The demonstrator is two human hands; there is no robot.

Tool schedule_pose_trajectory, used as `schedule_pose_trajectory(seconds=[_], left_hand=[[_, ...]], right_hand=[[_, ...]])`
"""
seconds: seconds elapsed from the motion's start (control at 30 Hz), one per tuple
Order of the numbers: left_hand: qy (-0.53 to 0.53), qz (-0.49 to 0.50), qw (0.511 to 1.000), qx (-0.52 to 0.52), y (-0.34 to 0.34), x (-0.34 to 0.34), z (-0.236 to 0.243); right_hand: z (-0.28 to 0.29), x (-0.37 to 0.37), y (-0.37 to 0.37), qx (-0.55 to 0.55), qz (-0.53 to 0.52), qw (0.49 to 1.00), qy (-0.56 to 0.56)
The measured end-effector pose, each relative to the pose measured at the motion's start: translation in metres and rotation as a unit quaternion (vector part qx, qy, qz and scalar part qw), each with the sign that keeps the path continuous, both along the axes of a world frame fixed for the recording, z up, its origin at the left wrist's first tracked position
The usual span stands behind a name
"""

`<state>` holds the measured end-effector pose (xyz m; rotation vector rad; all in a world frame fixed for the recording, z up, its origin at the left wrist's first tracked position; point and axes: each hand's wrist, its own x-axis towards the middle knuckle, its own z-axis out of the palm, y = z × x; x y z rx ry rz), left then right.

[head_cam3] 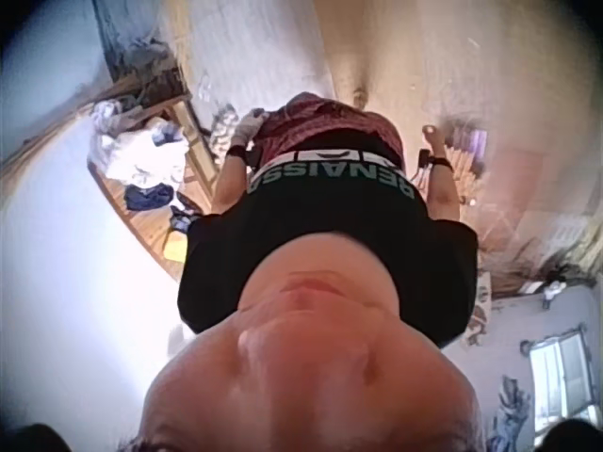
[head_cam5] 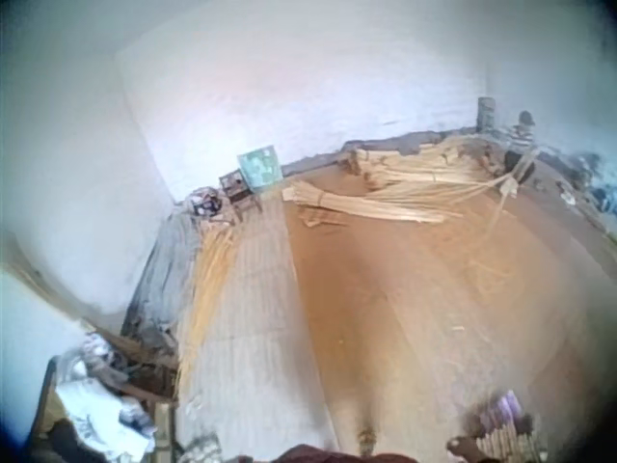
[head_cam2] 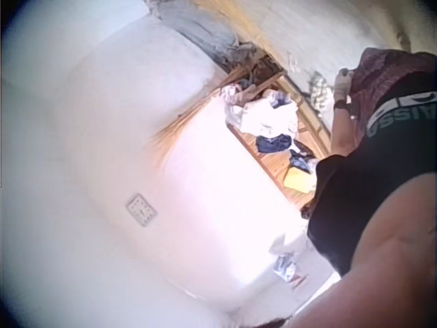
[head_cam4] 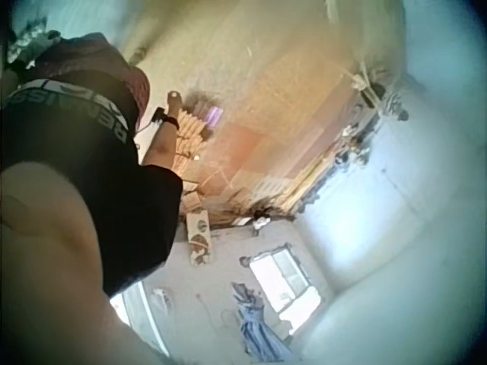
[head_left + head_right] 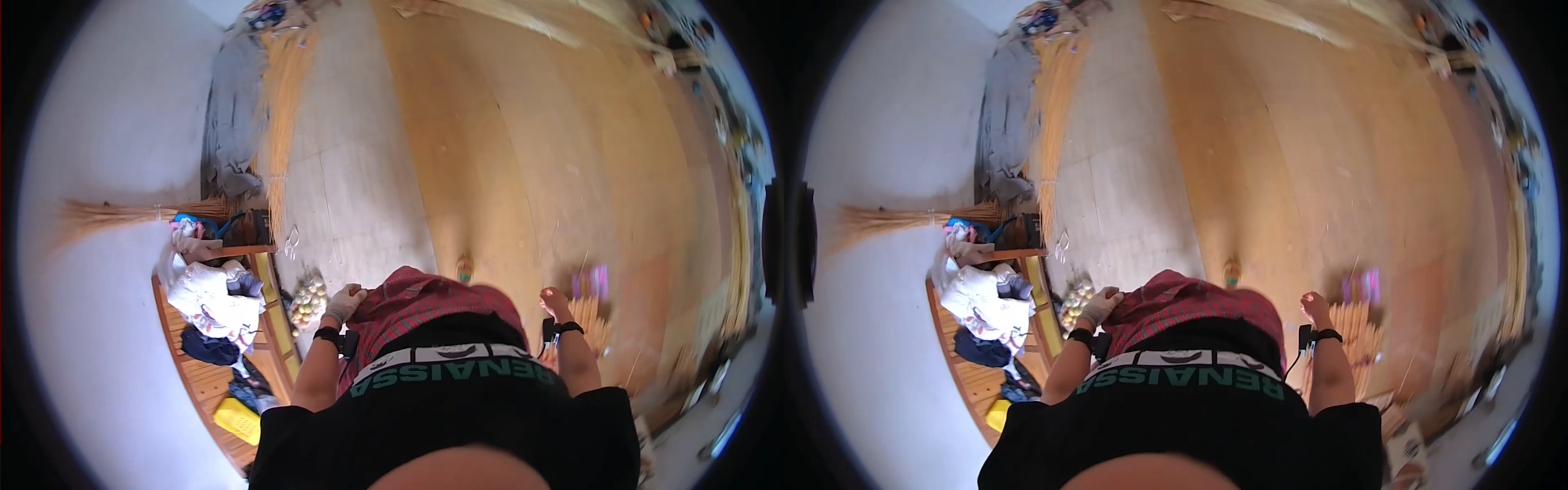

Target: Measure, trim, and weave a wicker basket component.

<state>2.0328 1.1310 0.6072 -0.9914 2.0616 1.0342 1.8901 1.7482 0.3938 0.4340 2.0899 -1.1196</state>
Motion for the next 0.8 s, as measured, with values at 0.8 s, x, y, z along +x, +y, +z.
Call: schedule_pose_trajectory(seconds=[0.8], left_hand=[[0.117, -0.125, 0.984, 0.042, -0.384, -0.594, 0.010]], right_hand=[[0.106, -0.554, -0.589, -0.162, 0.482, 0.861, -0.026]])
